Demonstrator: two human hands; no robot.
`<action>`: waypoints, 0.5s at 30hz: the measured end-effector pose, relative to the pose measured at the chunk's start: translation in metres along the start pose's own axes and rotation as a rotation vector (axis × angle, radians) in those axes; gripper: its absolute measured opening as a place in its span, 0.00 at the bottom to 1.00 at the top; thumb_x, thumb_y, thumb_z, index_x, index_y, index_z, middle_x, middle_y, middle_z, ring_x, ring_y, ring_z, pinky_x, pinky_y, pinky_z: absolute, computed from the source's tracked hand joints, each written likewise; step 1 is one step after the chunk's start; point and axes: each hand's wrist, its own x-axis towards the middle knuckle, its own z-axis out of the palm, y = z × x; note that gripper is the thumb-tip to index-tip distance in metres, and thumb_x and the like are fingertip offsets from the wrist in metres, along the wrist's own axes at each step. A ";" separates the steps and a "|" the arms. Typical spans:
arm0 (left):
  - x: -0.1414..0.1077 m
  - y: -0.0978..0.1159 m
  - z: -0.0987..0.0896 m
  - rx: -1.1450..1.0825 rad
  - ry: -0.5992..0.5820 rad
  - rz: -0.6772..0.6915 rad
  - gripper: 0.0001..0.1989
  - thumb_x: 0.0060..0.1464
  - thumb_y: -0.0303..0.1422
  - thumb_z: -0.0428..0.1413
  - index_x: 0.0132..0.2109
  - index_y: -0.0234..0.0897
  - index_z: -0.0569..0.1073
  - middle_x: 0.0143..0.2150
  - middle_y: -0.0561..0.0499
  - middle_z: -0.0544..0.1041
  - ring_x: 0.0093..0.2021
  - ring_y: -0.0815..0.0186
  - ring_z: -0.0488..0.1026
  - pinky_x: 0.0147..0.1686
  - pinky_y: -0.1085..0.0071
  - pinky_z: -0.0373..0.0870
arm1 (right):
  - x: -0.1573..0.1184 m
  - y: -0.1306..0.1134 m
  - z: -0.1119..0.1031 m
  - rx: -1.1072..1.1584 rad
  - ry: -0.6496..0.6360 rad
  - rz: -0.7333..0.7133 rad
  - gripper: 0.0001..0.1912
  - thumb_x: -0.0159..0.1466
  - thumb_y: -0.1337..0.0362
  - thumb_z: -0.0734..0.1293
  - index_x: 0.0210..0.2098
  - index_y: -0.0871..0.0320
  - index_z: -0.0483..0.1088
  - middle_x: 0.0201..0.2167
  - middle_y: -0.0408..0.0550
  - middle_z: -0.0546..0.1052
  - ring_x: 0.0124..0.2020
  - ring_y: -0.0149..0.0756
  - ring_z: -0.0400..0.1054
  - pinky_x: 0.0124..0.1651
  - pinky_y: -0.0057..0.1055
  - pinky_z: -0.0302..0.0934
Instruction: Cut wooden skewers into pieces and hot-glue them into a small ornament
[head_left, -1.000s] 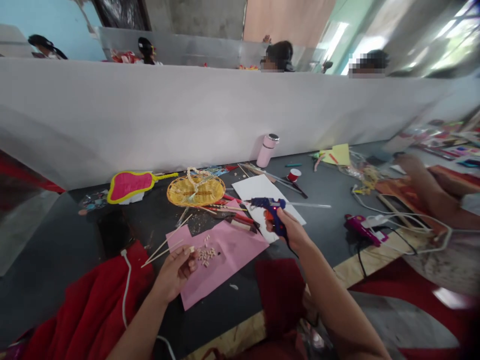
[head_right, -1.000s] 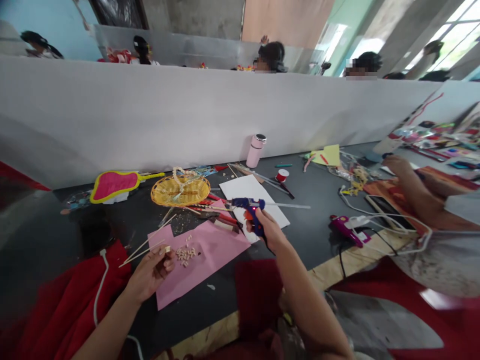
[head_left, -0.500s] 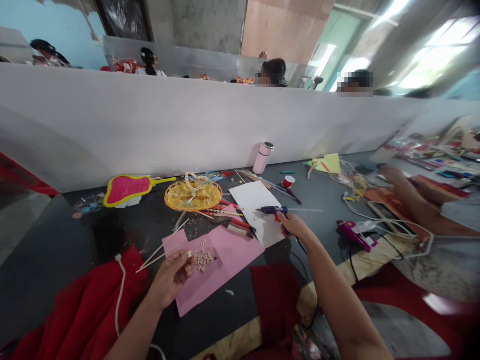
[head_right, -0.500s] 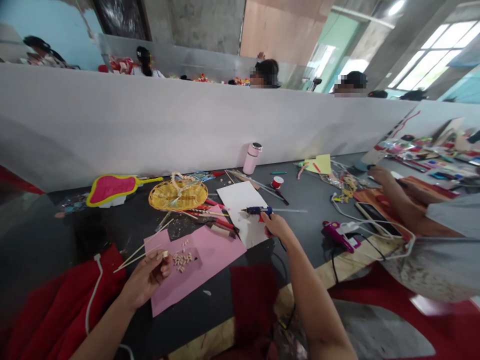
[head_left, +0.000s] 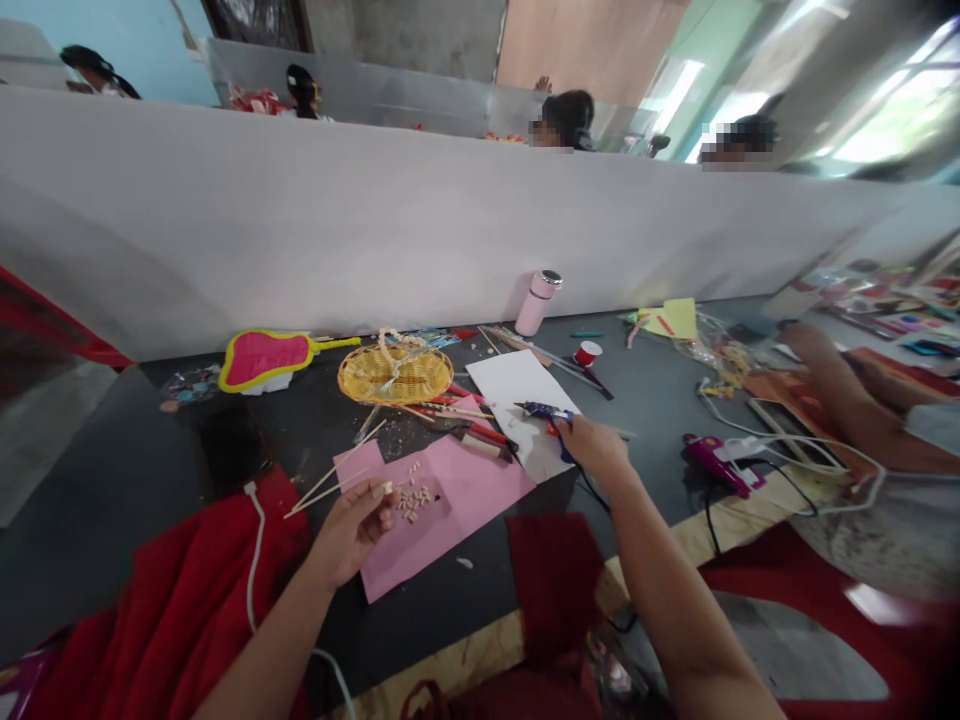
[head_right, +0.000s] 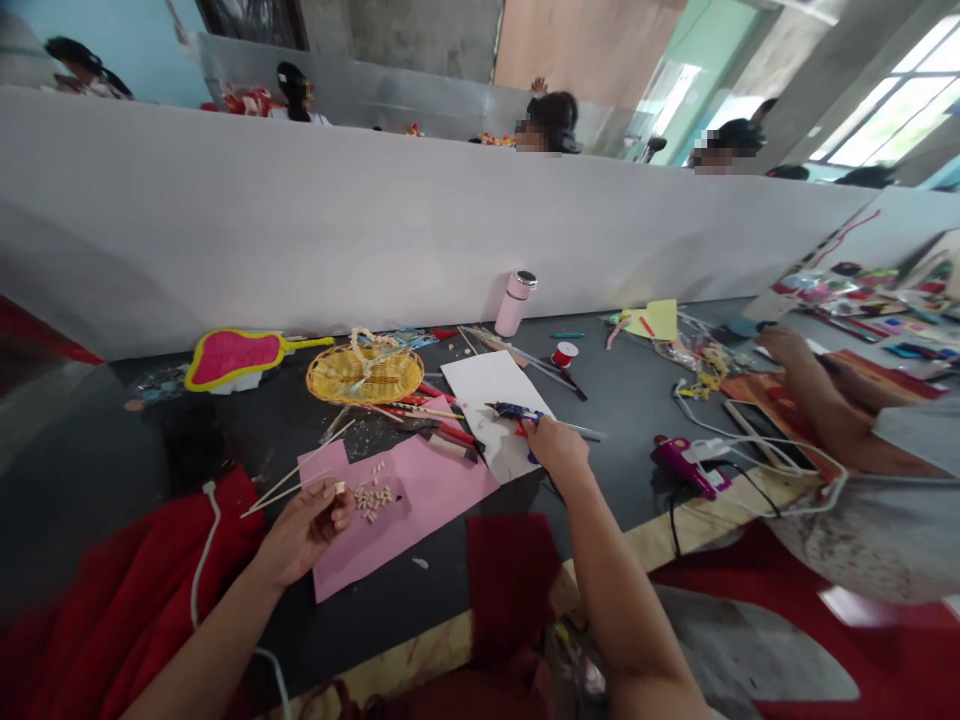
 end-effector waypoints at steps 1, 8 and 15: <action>0.000 -0.001 -0.001 0.000 -0.003 0.003 0.05 0.49 0.29 0.59 0.32 0.30 0.72 0.28 0.50 0.72 0.23 0.75 0.64 0.23 0.78 0.62 | -0.004 -0.002 -0.004 -0.029 0.011 -0.009 0.23 0.63 0.49 0.55 0.38 0.63 0.69 0.37 0.64 0.74 0.42 0.51 0.69 0.41 0.41 0.57; 0.002 -0.001 -0.001 -0.009 -0.017 0.005 0.05 0.49 0.29 0.59 0.31 0.30 0.72 0.28 0.49 0.72 0.22 0.76 0.63 0.24 0.78 0.61 | -0.056 -0.052 -0.010 0.046 0.221 -0.511 0.13 0.65 0.58 0.56 0.42 0.57 0.68 0.37 0.50 0.75 0.36 0.37 0.69 0.35 0.28 0.57; 0.000 0.001 -0.001 0.009 0.013 0.010 0.05 0.48 0.30 0.59 0.31 0.31 0.72 0.28 0.50 0.73 0.23 0.75 0.64 0.24 0.77 0.62 | -0.108 -0.125 0.051 0.349 0.075 -1.072 0.09 0.64 0.67 0.58 0.41 0.57 0.68 0.38 0.49 0.73 0.39 0.36 0.66 0.42 0.30 0.59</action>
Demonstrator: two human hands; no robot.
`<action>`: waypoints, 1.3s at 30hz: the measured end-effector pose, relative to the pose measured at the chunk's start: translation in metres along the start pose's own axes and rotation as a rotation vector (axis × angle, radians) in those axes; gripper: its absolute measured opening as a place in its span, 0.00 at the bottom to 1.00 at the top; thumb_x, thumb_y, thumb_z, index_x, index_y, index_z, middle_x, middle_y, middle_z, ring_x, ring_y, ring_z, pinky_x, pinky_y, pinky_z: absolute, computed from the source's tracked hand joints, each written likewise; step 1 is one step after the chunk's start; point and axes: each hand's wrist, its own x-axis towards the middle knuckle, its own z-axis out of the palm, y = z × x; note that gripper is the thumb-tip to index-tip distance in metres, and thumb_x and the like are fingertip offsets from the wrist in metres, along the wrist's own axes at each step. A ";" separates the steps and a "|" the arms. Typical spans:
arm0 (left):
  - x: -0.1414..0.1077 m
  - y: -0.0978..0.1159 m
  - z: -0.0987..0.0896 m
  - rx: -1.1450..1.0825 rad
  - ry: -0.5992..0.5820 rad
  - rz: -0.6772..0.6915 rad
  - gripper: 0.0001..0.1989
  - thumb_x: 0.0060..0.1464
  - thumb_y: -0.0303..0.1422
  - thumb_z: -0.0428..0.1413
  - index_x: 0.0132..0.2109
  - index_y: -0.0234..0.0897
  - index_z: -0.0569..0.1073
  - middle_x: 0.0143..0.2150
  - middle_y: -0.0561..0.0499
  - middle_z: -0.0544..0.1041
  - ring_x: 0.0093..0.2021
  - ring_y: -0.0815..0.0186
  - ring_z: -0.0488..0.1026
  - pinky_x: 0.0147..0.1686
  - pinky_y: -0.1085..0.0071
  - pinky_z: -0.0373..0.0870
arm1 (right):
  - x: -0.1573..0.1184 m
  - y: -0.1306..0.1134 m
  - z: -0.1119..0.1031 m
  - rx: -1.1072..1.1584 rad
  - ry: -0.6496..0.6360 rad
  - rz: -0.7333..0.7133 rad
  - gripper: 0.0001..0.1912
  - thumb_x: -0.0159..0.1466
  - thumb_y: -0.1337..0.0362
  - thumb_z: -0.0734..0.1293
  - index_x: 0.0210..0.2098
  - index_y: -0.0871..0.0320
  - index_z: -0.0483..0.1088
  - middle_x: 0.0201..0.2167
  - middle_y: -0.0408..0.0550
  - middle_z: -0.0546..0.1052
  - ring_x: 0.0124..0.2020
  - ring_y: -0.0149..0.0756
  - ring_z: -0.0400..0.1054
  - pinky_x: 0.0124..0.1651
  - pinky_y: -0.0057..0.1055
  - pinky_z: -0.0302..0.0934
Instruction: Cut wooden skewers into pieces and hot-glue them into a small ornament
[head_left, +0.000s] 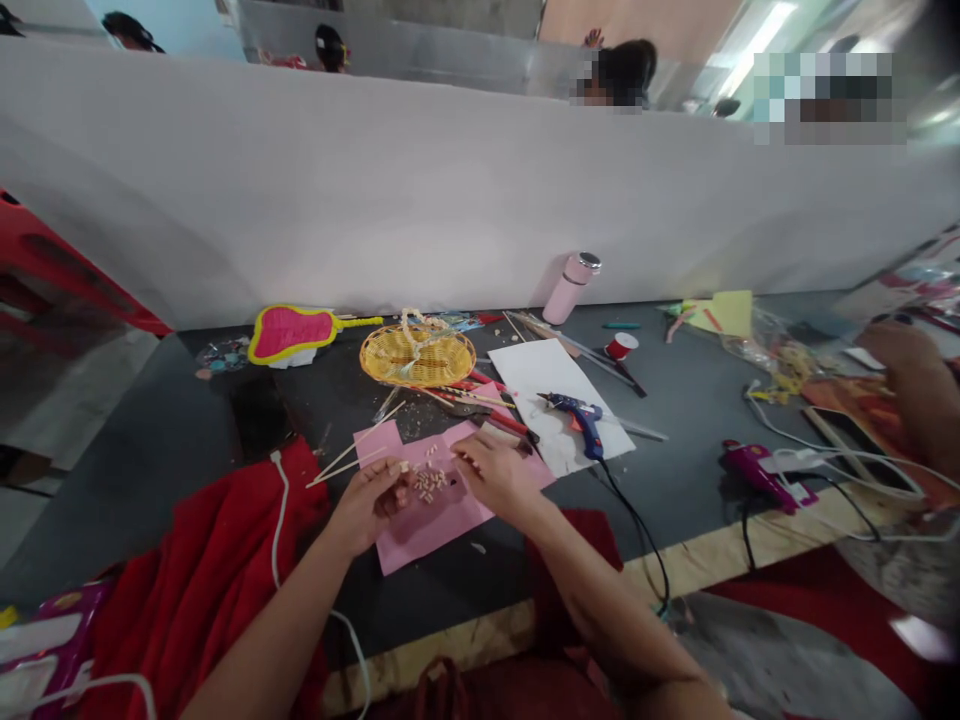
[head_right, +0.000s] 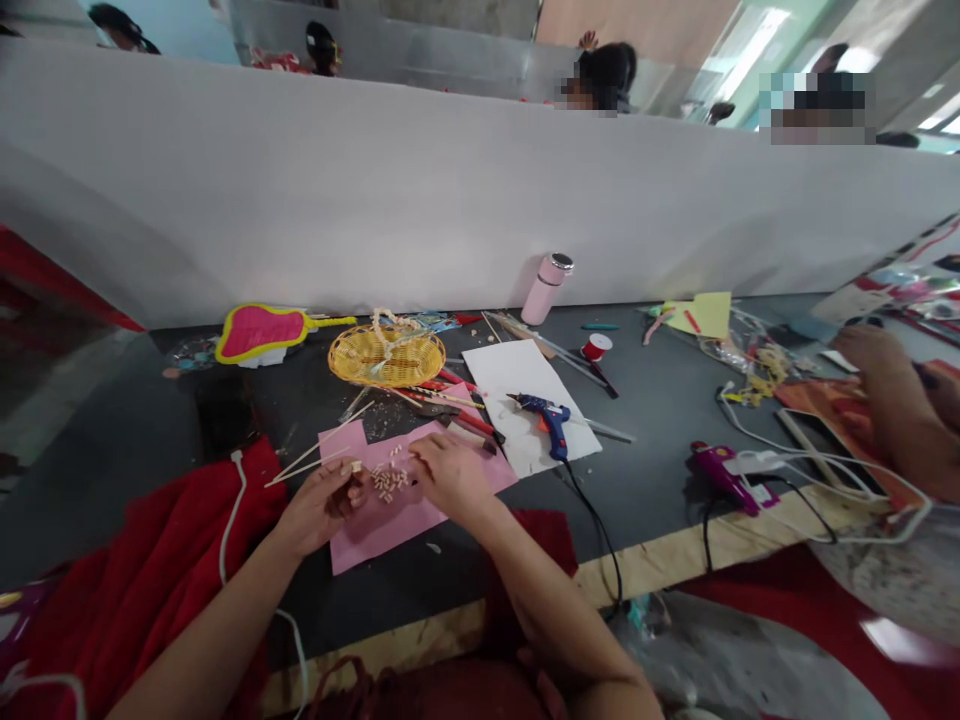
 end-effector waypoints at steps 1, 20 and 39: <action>0.000 0.000 0.000 -0.001 0.001 0.002 0.05 0.48 0.30 0.59 0.31 0.31 0.72 0.28 0.49 0.73 0.23 0.75 0.64 0.24 0.78 0.62 | 0.000 -0.002 0.011 0.018 -0.028 -0.051 0.09 0.64 0.68 0.58 0.41 0.57 0.68 0.37 0.50 0.73 0.40 0.36 0.65 0.43 0.31 0.59; 0.000 -0.001 0.002 0.004 -0.009 -0.021 0.05 0.49 0.30 0.59 0.31 0.31 0.72 0.29 0.50 0.71 0.24 0.75 0.64 0.24 0.78 0.62 | -0.004 0.013 0.037 -0.042 -0.214 -0.081 0.06 0.62 0.68 0.62 0.37 0.58 0.70 0.33 0.47 0.72 0.37 0.34 0.65 0.44 0.30 0.57; 0.000 -0.007 0.009 0.189 -0.046 -0.070 0.07 0.49 0.32 0.59 0.31 0.30 0.73 0.29 0.48 0.74 0.21 0.76 0.65 0.22 0.79 0.61 | -0.006 -0.010 0.037 0.488 0.148 -0.055 0.07 0.64 0.69 0.57 0.37 0.56 0.66 0.34 0.49 0.72 0.39 0.35 0.65 0.42 0.33 0.62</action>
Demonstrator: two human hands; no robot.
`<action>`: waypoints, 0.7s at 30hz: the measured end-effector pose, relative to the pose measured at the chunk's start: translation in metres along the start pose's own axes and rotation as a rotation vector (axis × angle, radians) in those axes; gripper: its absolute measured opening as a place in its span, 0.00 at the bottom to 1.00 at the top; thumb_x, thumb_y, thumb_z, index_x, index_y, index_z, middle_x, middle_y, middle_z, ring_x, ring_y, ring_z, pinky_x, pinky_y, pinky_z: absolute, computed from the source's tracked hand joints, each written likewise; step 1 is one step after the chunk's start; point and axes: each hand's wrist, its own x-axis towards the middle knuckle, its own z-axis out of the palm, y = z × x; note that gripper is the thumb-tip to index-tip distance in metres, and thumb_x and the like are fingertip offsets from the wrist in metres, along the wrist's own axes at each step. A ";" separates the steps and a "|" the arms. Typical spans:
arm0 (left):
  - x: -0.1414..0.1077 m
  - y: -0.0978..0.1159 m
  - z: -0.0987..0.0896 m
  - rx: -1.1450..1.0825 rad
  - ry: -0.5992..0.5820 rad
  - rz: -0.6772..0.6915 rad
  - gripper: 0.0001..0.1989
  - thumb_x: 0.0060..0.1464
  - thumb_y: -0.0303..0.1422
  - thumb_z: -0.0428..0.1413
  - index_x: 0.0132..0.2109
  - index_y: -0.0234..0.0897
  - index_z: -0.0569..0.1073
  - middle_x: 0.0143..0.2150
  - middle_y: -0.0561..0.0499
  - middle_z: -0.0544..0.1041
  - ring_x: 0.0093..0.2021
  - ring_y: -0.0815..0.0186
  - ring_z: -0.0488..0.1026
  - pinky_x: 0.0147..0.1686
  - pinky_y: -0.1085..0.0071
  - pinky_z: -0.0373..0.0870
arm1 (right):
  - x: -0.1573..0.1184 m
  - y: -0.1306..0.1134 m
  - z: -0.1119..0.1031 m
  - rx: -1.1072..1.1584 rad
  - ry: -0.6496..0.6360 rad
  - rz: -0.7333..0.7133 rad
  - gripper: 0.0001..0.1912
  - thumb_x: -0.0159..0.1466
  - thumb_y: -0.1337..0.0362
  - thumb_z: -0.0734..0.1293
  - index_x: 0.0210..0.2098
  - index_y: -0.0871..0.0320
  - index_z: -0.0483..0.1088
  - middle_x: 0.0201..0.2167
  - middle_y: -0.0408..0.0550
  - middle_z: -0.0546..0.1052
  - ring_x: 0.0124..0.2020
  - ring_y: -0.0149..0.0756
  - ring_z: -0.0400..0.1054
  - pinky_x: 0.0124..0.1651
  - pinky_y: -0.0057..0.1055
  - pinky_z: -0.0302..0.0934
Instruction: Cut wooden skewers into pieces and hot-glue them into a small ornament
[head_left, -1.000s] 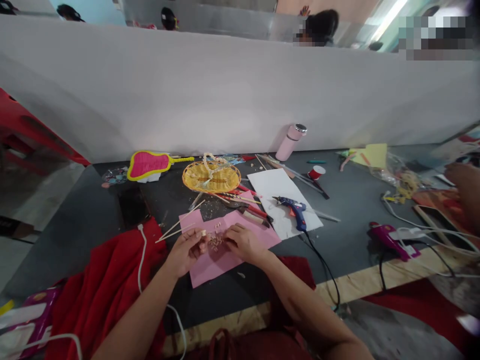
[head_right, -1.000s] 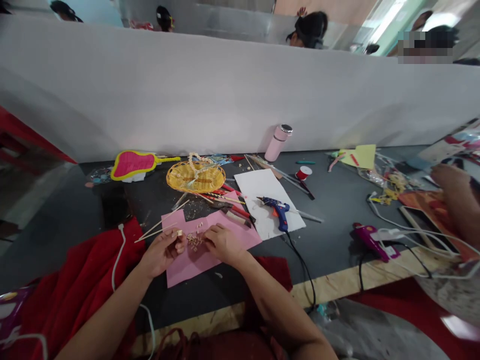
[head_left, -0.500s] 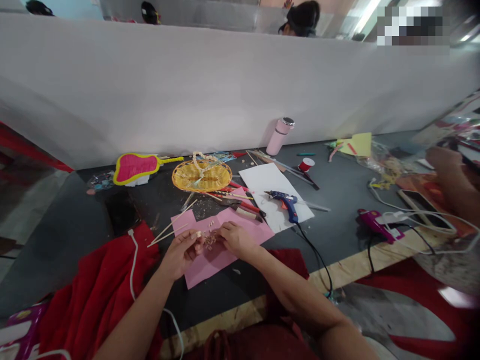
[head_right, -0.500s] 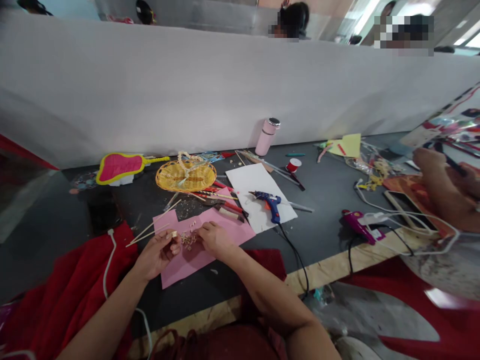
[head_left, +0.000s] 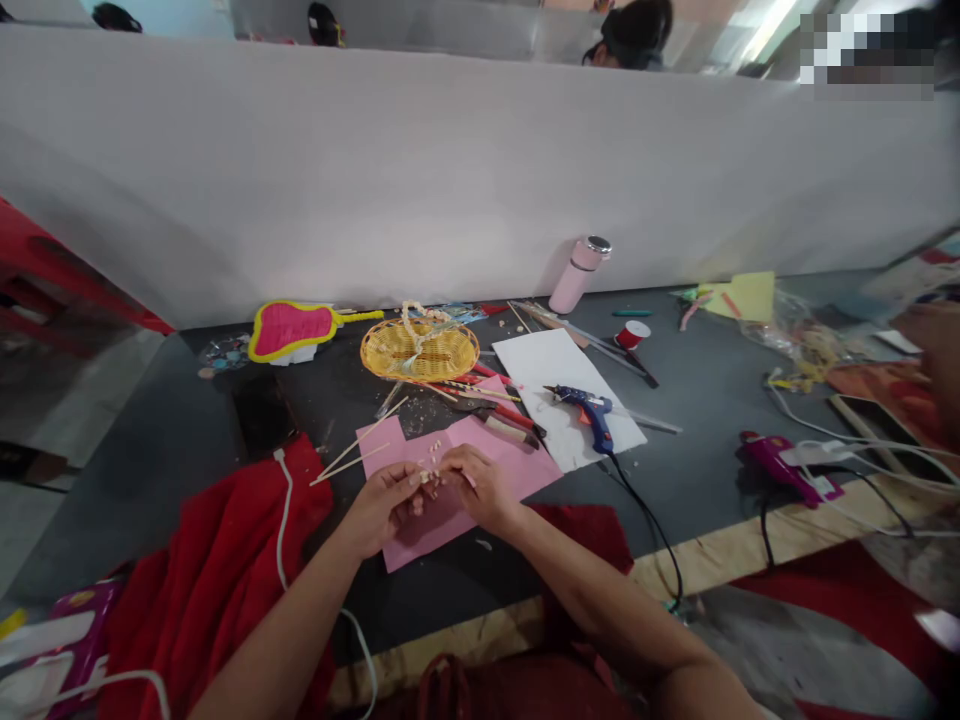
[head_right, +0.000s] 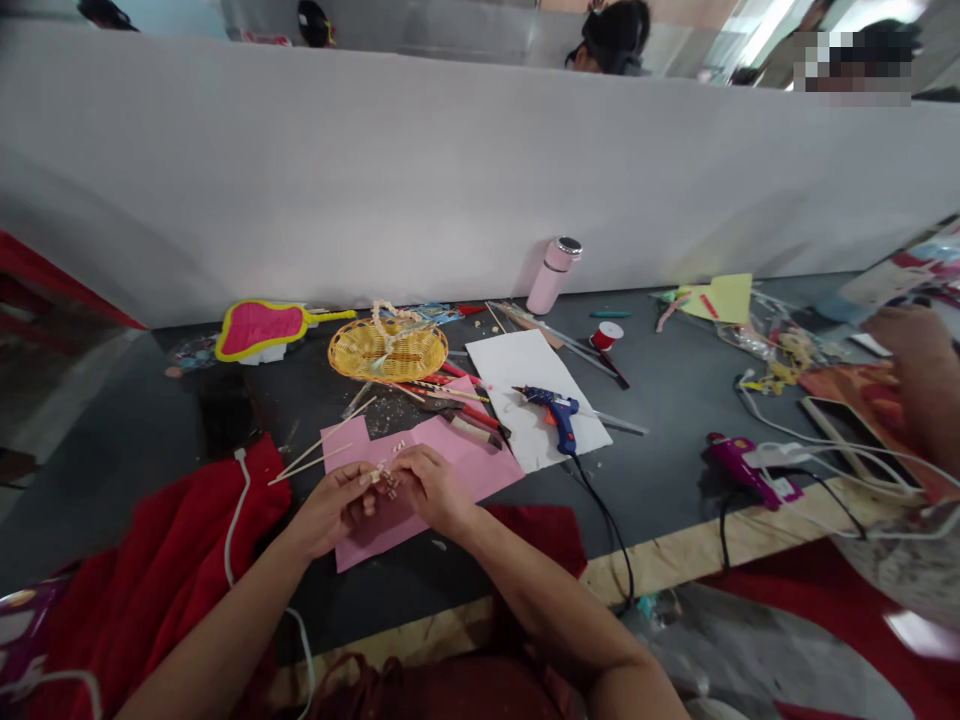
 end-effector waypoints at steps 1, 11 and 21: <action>0.000 0.000 0.000 0.008 -0.008 0.006 0.07 0.49 0.32 0.58 0.31 0.30 0.73 0.29 0.48 0.74 0.21 0.76 0.65 0.22 0.79 0.61 | -0.001 -0.001 0.002 0.020 0.000 -0.025 0.07 0.64 0.69 0.58 0.38 0.56 0.66 0.34 0.49 0.72 0.39 0.35 0.65 0.42 0.33 0.62; 0.000 -0.003 0.000 0.021 -0.038 -0.006 0.08 0.48 0.32 0.59 0.30 0.30 0.73 0.26 0.50 0.73 0.21 0.76 0.66 0.21 0.80 0.58 | 0.000 -0.004 0.006 0.036 0.009 -0.121 0.06 0.64 0.70 0.59 0.36 0.58 0.67 0.30 0.48 0.72 0.36 0.34 0.64 0.40 0.34 0.63; 0.001 -0.004 -0.002 0.014 -0.065 0.005 0.07 0.49 0.32 0.59 0.31 0.30 0.73 0.27 0.50 0.73 0.22 0.76 0.66 0.22 0.80 0.58 | 0.000 -0.004 0.007 0.048 0.005 -0.126 0.06 0.63 0.70 0.60 0.35 0.57 0.68 0.29 0.47 0.72 0.34 0.32 0.65 0.38 0.31 0.63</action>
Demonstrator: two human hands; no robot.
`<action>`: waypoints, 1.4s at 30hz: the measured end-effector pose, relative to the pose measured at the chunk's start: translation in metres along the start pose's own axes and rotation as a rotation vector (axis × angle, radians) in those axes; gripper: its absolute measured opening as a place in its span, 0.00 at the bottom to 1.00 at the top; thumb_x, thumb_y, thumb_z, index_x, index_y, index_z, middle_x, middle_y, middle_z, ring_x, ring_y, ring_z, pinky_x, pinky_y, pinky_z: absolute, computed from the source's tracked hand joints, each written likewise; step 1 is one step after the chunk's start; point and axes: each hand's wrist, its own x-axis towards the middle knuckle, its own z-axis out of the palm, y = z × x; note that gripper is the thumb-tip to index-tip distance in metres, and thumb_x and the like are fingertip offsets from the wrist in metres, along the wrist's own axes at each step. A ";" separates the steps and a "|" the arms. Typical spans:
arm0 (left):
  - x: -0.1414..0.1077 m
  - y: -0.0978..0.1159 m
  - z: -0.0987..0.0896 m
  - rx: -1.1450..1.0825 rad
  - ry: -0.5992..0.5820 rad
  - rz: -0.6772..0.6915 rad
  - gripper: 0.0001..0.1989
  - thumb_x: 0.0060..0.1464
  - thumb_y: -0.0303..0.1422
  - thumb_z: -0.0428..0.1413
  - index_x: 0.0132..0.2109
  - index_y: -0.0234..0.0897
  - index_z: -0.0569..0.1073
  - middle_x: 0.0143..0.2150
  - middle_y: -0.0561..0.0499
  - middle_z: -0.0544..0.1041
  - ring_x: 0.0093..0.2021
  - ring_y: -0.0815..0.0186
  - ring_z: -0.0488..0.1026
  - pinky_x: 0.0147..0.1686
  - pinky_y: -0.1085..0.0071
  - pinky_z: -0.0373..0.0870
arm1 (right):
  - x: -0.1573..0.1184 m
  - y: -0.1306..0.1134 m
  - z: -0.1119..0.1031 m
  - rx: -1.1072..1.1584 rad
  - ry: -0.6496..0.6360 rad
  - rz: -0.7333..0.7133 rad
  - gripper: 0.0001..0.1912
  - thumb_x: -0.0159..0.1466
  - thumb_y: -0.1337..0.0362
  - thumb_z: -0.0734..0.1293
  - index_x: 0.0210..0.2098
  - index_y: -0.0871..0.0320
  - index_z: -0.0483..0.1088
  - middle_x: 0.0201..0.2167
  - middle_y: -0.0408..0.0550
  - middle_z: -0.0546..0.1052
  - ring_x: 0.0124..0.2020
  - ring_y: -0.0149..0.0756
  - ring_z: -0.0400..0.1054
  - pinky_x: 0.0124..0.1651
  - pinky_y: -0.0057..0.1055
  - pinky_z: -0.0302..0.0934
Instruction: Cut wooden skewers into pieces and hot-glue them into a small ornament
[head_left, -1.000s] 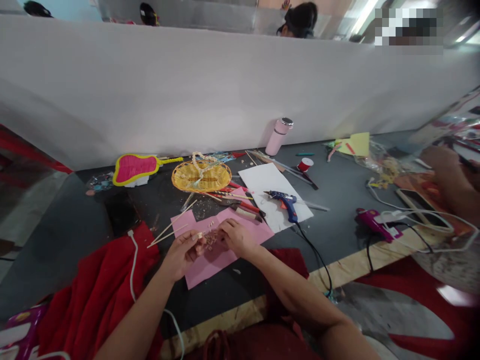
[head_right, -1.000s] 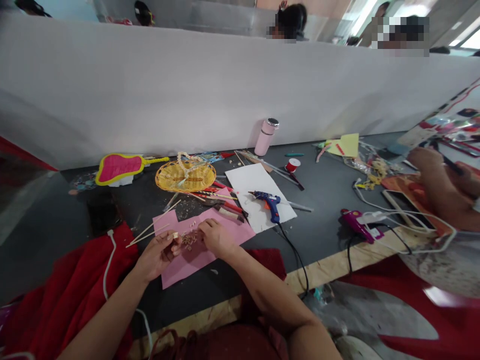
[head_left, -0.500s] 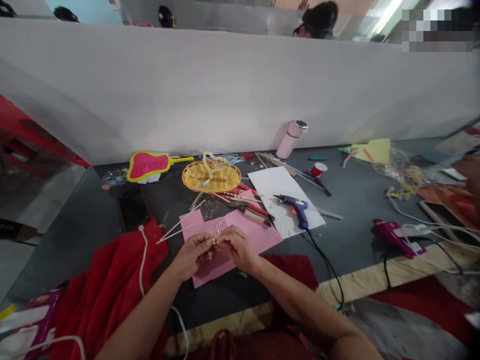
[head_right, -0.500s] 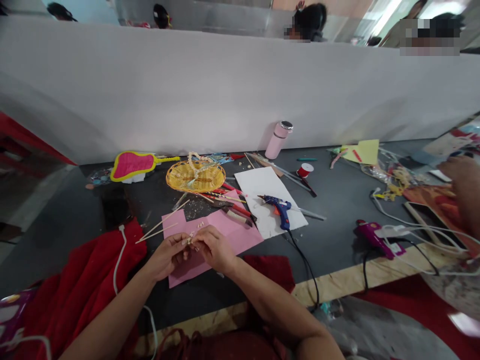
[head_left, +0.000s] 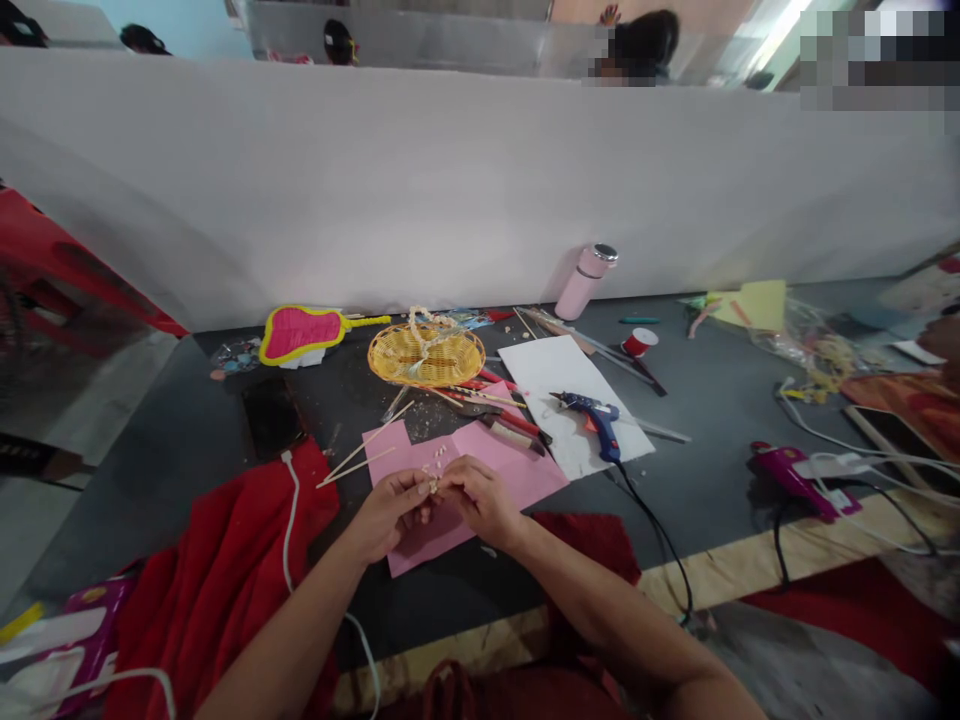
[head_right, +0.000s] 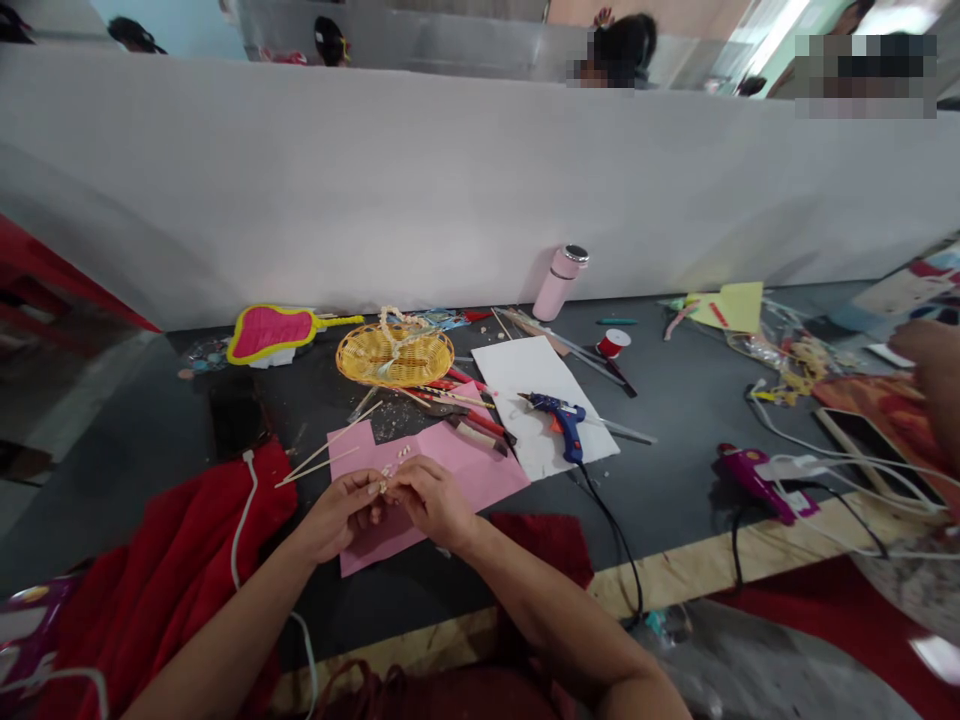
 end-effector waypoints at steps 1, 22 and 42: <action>0.000 0.001 0.000 -0.002 0.002 0.002 0.07 0.49 0.32 0.59 0.30 0.30 0.73 0.27 0.50 0.73 0.22 0.76 0.66 0.22 0.80 0.58 | 0.000 0.000 0.000 0.003 0.001 0.000 0.06 0.64 0.70 0.60 0.35 0.57 0.68 0.29 0.47 0.72 0.34 0.32 0.65 0.38 0.31 0.63; -0.001 0.000 0.001 -0.018 0.032 0.016 0.07 0.47 0.32 0.60 0.31 0.30 0.73 0.25 0.53 0.71 0.21 0.76 0.65 0.21 0.80 0.60 | 0.000 -0.001 -0.003 -0.047 -0.035 -0.011 0.15 0.61 0.66 0.64 0.48 0.56 0.66 0.39 0.52 0.70 0.42 0.36 0.65 0.44 0.35 0.65; -0.002 -0.003 0.000 0.061 0.028 0.021 0.11 0.44 0.36 0.62 0.33 0.30 0.77 0.25 0.49 0.72 0.21 0.75 0.64 0.23 0.78 0.59 | 0.000 0.002 -0.003 -0.001 -0.076 0.016 0.10 0.62 0.66 0.63 0.44 0.57 0.69 0.38 0.52 0.70 0.41 0.35 0.66 0.42 0.33 0.66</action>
